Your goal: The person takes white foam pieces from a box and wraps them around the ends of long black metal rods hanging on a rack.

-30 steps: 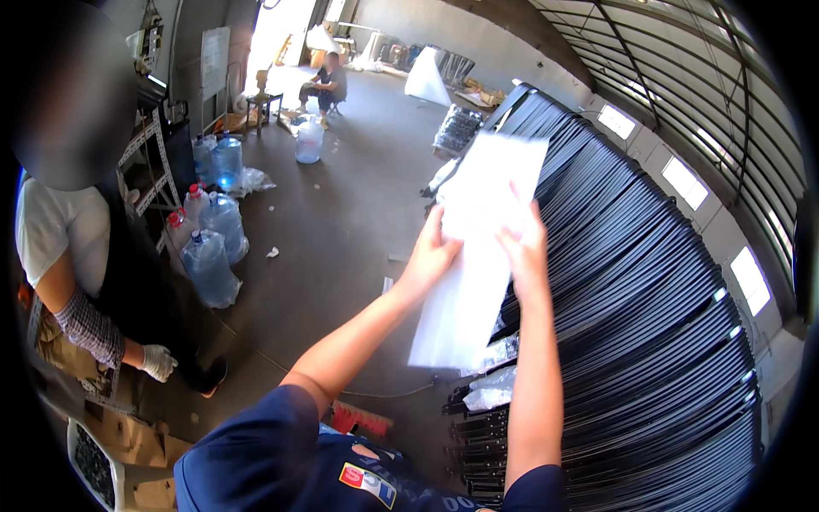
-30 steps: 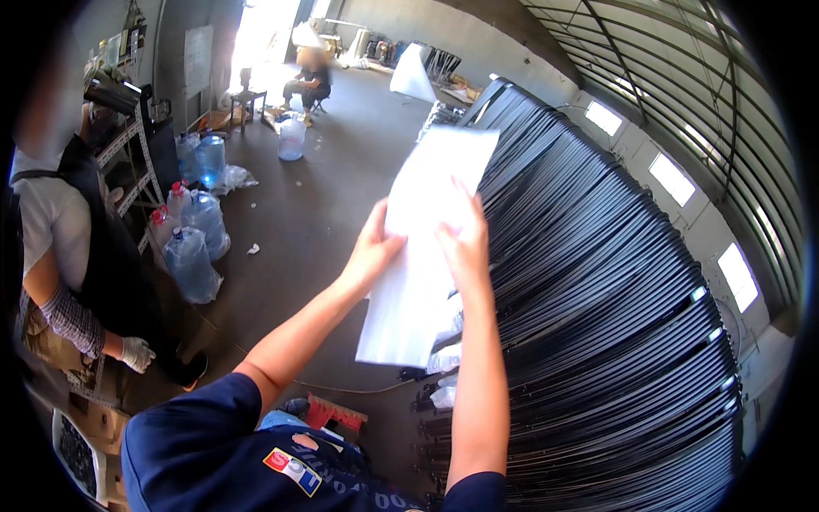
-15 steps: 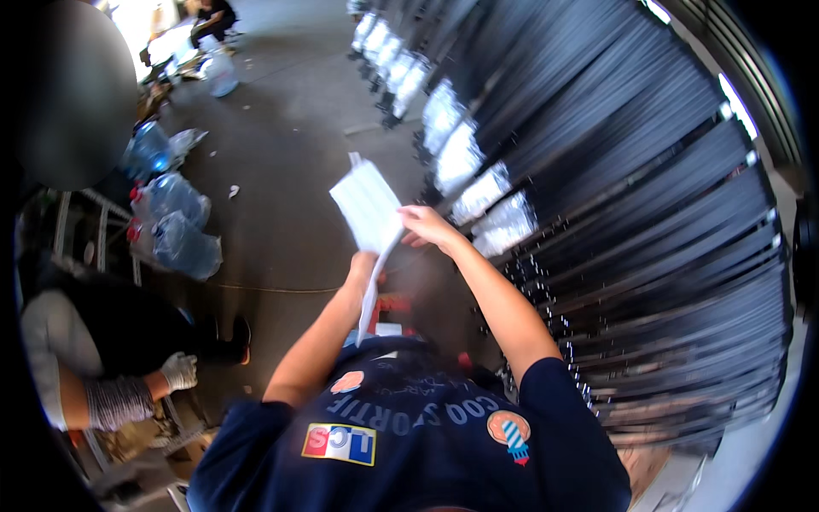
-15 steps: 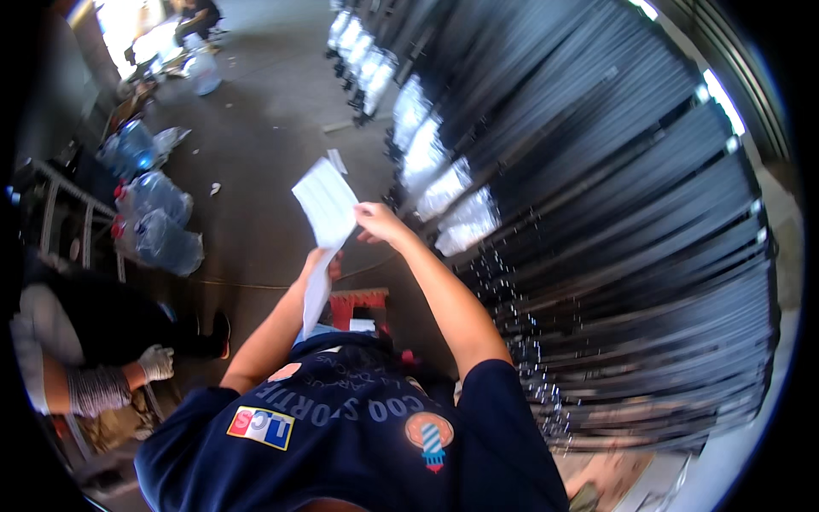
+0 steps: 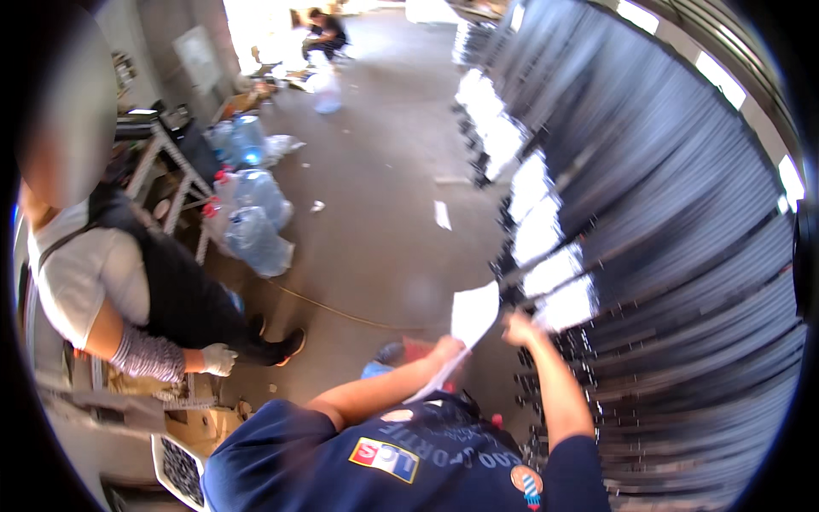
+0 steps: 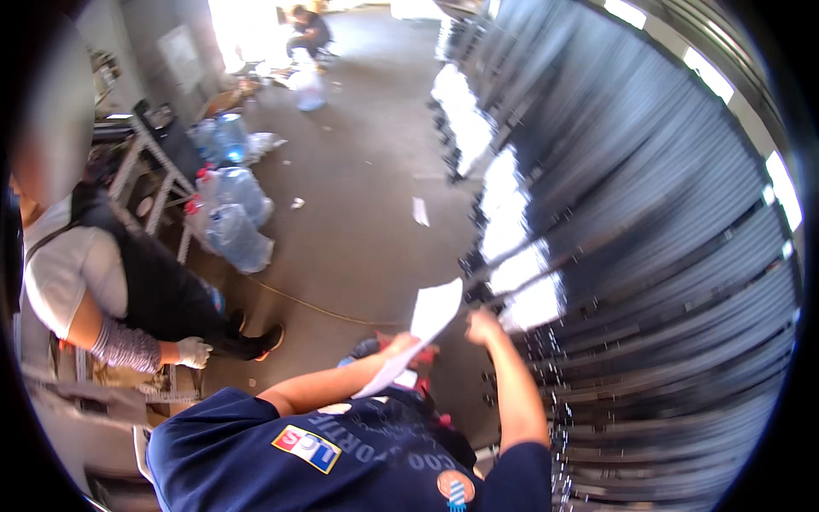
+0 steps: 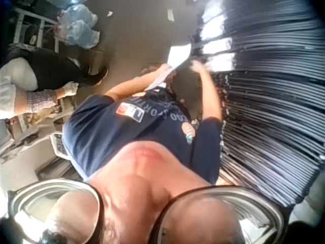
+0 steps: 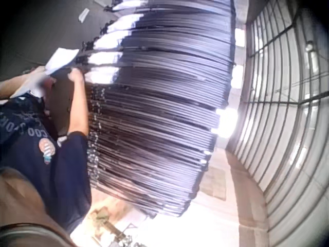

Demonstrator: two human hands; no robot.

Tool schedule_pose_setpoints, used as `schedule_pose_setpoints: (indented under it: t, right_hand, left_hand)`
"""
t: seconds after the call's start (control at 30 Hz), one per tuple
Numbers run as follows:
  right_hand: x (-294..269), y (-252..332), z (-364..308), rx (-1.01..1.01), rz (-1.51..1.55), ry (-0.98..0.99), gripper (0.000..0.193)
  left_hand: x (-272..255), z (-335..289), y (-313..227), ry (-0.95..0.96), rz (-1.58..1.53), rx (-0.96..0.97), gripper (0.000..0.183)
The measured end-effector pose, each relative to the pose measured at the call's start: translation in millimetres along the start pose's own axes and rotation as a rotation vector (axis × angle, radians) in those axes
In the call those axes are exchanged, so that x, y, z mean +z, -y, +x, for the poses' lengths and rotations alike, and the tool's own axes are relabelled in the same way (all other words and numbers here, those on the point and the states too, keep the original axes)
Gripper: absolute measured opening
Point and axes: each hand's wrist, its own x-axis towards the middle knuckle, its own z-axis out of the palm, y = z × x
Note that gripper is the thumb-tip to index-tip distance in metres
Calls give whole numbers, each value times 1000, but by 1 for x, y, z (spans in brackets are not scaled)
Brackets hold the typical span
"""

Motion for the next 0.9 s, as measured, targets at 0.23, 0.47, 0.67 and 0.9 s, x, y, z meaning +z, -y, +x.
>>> schedule_pose_setpoints:
  t: [0.23, 0.47, 0.67, 0.9]
  right_hand:
    - [119, 147, -35, -471, 1157, -56, 32]
    - [102, 107, -80, 219, 1786, -373, 34]
    - [72, 110, -105, 168, 1978, -444, 47]
    - [66, 126, -121, 193, 2021, -644, 55]
  left_hand:
    - [-78, 8, 45, 402, -531, -208, 16]
    - [-58, 12, 64, 256, -328, -223, 15]
    - [-27, 19, 72, 280, -178, -253, 16]
    - [-9, 9, 83, 205, -22, -271, 18]
